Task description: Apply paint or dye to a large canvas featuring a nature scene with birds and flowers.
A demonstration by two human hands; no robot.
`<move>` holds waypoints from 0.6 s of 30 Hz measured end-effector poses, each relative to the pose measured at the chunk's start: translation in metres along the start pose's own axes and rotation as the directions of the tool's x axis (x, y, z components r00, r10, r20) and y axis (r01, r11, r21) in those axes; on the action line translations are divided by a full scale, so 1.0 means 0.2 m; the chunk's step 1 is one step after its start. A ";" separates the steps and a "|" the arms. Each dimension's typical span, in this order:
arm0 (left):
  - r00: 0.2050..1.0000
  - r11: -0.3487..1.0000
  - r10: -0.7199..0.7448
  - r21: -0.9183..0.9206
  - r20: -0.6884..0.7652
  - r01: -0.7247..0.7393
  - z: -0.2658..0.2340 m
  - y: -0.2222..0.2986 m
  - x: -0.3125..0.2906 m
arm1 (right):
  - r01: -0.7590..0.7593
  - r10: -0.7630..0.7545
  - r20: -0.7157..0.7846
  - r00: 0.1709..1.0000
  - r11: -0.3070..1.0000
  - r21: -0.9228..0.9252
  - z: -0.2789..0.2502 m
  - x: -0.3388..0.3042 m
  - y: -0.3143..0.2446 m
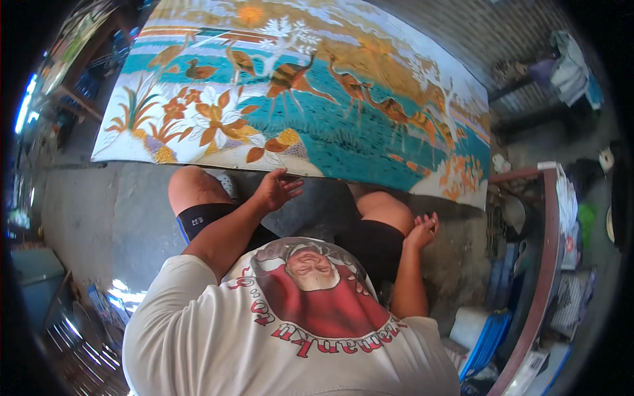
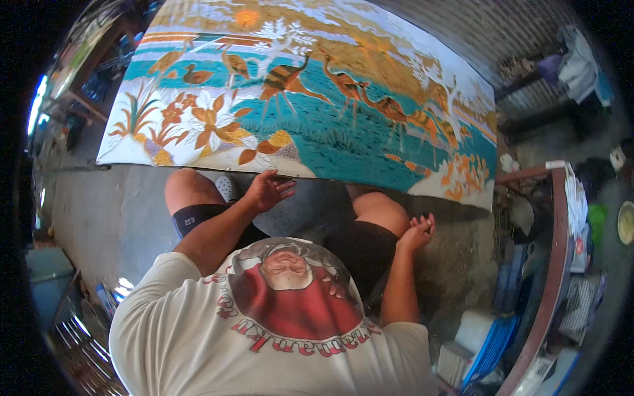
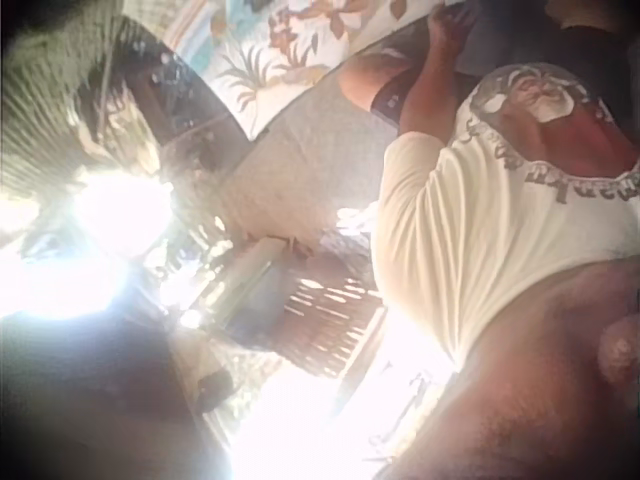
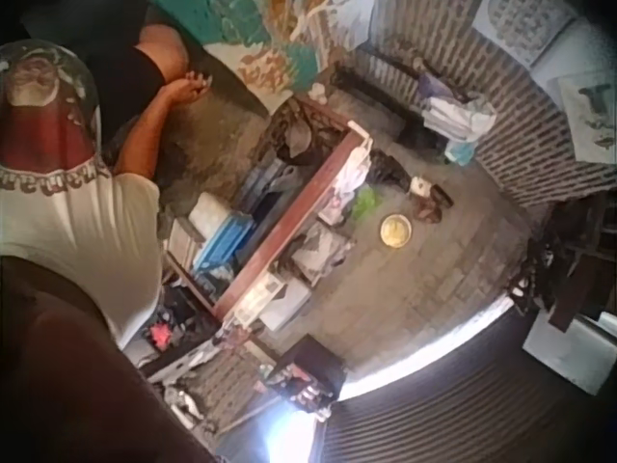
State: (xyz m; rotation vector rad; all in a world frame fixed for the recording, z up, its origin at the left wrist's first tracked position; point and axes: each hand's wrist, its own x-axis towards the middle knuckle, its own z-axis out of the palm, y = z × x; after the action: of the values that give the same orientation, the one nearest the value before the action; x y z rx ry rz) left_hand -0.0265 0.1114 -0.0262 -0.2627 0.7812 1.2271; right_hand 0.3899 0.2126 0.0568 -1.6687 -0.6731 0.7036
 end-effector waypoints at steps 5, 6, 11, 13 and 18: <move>0.998 1.000 0.008 -0.005 0.058 -0.008 -0.01 0.01 0.01 | -0.006 0.006 0.010 1.000 0.999 0.033 0.01 0.01 0.00; 0.999 1.000 0.028 -0.015 0.045 -0.028 0.00 0.01 0.01 | -0.007 0.006 0.011 1.000 0.999 0.037 0.00 0.02 0.01; 0.999 0.997 -0.017 0.076 0.037 0.014 -0.01 0.01 0.00 | 0.019 -0.019 0.007 1.000 0.998 0.067 0.00 0.07 0.09; 0.996 0.992 -0.082 0.102 0.018 0.080 0.04 -0.02 -0.03 | -0.026 0.023 0.021 1.000 0.989 0.148 -0.02 0.07 0.09; 0.992 0.822 -0.122 0.563 0.021 0.089 0.23 -0.11 -0.14 | -0.055 0.057 -0.009 0.998 0.991 0.122 -0.03 0.06 0.06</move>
State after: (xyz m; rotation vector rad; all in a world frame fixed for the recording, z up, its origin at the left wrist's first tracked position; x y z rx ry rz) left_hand 0.0070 0.1085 0.0205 0.2127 1.0289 0.8461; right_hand 0.4029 0.2164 0.0444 -1.5832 -0.5649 0.7590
